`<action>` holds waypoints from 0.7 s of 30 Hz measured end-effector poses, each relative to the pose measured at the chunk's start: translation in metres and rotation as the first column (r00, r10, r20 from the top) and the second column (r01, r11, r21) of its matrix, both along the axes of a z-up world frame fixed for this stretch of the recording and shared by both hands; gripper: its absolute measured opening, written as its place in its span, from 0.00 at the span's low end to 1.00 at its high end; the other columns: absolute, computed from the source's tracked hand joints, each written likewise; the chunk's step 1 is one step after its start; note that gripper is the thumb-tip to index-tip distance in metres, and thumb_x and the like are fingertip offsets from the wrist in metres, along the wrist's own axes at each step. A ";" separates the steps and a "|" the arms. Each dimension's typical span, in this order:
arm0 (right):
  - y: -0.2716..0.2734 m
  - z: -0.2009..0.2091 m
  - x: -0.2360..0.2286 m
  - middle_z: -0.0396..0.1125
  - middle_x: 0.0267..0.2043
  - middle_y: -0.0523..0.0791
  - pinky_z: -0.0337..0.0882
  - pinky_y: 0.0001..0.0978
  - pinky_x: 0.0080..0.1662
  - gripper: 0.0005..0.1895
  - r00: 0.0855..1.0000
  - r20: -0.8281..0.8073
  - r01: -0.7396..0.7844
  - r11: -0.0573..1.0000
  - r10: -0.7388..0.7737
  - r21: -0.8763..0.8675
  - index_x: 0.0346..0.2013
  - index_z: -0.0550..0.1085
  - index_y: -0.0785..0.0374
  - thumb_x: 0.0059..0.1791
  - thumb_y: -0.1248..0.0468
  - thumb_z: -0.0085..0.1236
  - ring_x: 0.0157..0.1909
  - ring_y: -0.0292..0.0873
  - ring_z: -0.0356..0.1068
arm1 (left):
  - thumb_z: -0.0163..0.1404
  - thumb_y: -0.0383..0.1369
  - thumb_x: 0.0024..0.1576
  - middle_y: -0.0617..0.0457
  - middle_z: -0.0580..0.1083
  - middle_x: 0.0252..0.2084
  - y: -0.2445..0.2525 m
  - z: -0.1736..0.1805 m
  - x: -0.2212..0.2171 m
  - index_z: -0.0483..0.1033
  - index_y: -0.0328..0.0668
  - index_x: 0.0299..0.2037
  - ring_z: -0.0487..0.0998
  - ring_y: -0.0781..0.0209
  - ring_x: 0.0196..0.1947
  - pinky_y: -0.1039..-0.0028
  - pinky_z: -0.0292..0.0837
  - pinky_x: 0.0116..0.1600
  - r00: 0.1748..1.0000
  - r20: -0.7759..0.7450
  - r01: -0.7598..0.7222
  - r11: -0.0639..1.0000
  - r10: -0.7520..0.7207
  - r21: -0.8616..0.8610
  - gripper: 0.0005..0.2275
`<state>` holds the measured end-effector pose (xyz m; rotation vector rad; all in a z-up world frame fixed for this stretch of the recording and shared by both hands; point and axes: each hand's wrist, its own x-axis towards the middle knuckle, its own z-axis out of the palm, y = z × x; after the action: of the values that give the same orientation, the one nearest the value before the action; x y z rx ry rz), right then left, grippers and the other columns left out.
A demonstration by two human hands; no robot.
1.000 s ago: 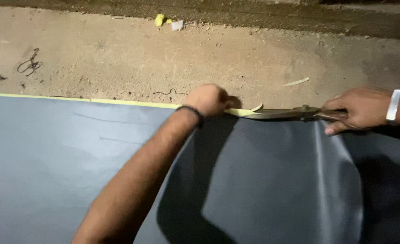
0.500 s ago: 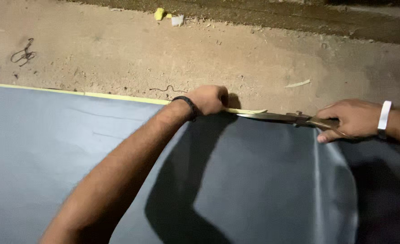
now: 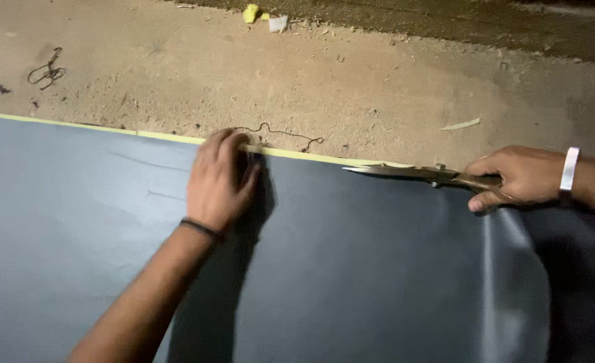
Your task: The person lays a large piece of gray fabric over a rectangular yellow foam board on a workbench, smooths it out, and then uses shears to trim the fabric along the edges of the board. The person removes the excess fabric strips as they cut.
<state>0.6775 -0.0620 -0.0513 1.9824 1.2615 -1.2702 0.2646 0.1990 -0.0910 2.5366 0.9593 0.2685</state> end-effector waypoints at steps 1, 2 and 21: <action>0.001 0.001 -0.002 0.77 0.40 0.45 0.80 0.44 0.51 0.37 1.000 0.000 0.005 1.000 -0.005 -0.020 0.53 0.77 0.48 0.37 0.32 0.64 0.48 0.45 0.77 | 0.50 0.49 0.60 0.33 0.61 0.69 -0.010 -0.001 -0.013 0.64 0.33 0.65 0.59 0.39 0.70 0.51 0.54 0.71 0.999 -0.036 -0.020 0.995 0.024 0.103 0.30; 0.005 0.000 -0.006 0.77 0.41 0.44 0.79 0.45 0.51 0.38 1.000 -0.019 -0.007 1.000 0.007 0.023 0.54 0.76 0.48 0.37 0.32 0.62 0.48 0.46 0.77 | 0.49 0.53 0.60 0.28 0.55 0.72 -0.017 -0.003 -0.021 0.61 0.28 0.68 0.52 0.34 0.73 0.46 0.46 0.71 0.996 -0.068 -0.036 0.978 0.051 0.205 0.35; 0.072 0.007 -0.068 0.78 0.44 0.46 0.77 0.46 0.54 0.36 0.986 0.090 -0.146 0.989 0.142 0.037 0.52 0.79 0.49 0.40 0.31 0.55 0.50 0.46 0.78 | 0.42 0.56 0.58 0.36 0.51 0.76 -0.040 0.007 -0.025 0.57 0.42 0.72 0.46 0.39 0.77 0.49 0.35 0.76 0.984 -0.157 -0.078 0.995 0.087 0.067 0.36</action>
<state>0.6099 0.0104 -0.0438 1.9154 1.3733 -1.0848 0.2393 0.1591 -0.0843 2.6084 1.1346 0.1205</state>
